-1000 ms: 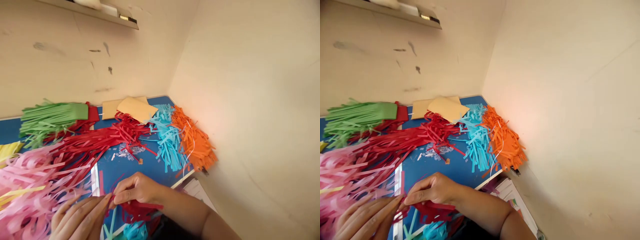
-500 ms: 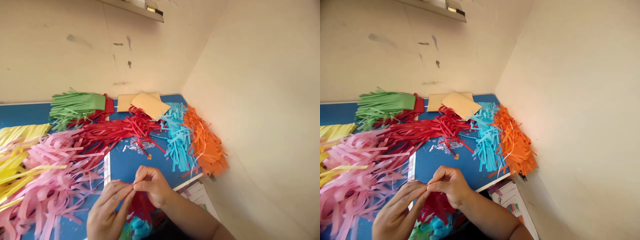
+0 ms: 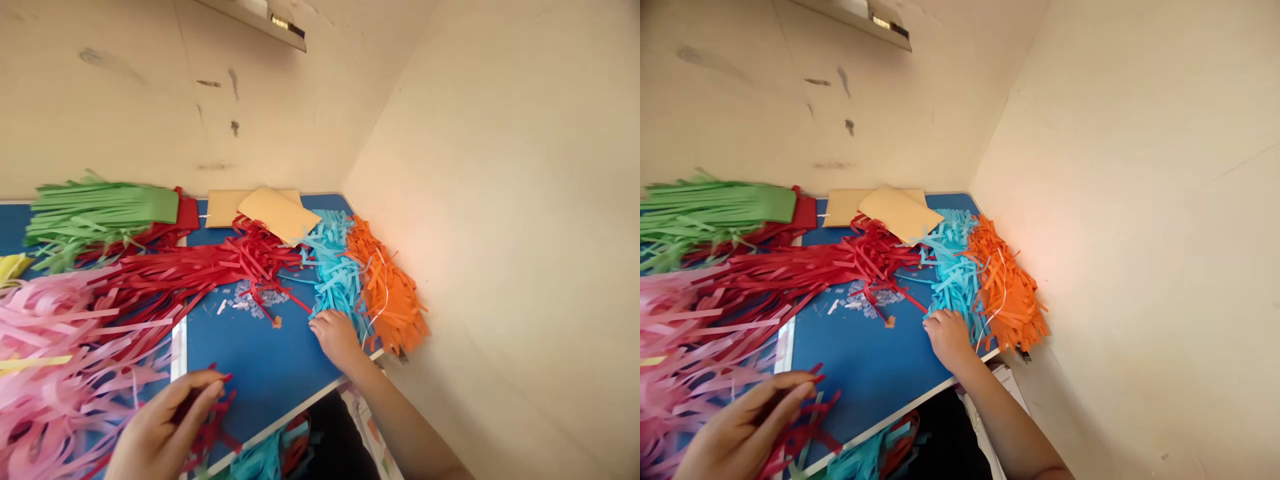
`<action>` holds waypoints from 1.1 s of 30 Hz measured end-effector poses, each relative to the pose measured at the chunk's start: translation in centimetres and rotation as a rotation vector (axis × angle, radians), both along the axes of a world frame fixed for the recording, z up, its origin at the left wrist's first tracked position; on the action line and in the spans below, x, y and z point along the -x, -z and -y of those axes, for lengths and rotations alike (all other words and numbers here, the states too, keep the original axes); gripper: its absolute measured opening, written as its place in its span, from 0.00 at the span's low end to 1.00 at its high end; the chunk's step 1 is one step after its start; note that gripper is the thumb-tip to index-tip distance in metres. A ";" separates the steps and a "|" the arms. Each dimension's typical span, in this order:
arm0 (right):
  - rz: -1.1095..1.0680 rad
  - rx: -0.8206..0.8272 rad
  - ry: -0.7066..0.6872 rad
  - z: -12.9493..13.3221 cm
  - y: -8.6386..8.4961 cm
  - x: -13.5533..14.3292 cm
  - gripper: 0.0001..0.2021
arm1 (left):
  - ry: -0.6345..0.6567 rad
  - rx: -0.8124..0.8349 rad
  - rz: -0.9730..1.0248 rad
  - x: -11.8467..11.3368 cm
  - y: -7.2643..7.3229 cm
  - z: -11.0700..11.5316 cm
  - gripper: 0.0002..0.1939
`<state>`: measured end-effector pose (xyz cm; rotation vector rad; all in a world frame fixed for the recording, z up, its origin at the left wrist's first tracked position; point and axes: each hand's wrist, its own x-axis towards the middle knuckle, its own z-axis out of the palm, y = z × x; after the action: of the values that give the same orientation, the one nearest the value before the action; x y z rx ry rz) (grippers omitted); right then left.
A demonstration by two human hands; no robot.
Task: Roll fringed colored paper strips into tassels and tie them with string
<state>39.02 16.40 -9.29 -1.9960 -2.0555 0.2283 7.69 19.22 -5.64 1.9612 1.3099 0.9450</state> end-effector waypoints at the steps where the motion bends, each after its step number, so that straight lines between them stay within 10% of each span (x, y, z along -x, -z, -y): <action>1: -0.027 -0.013 -0.006 0.2 -0.4 0.9 0.05 | 0.025 0.042 0.030 -1.2 -0.4 0.1 0.22; 7: -0.826 0.025 -0.183 2.3 -3.7 7.3 0.04 | 0.097 0.144 0.113 -4.8 -1.1 0.9 0.17; 12: -1.312 0.139 -0.011 2.4 -3.2 9.5 0.08 | 0.074 0.064 0.091 -4.3 -1.0 1.3 0.13; 33: -0.913 0.088 -0.154 2.8 -5.2 9.1 0.05 | 0.151 -0.235 -0.095 -4.8 -1.7 2.8 0.11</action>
<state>29.94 13.62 -4.10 -1.3528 -1.5781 1.0473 12.48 16.37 -3.98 2.2745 1.1234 0.9776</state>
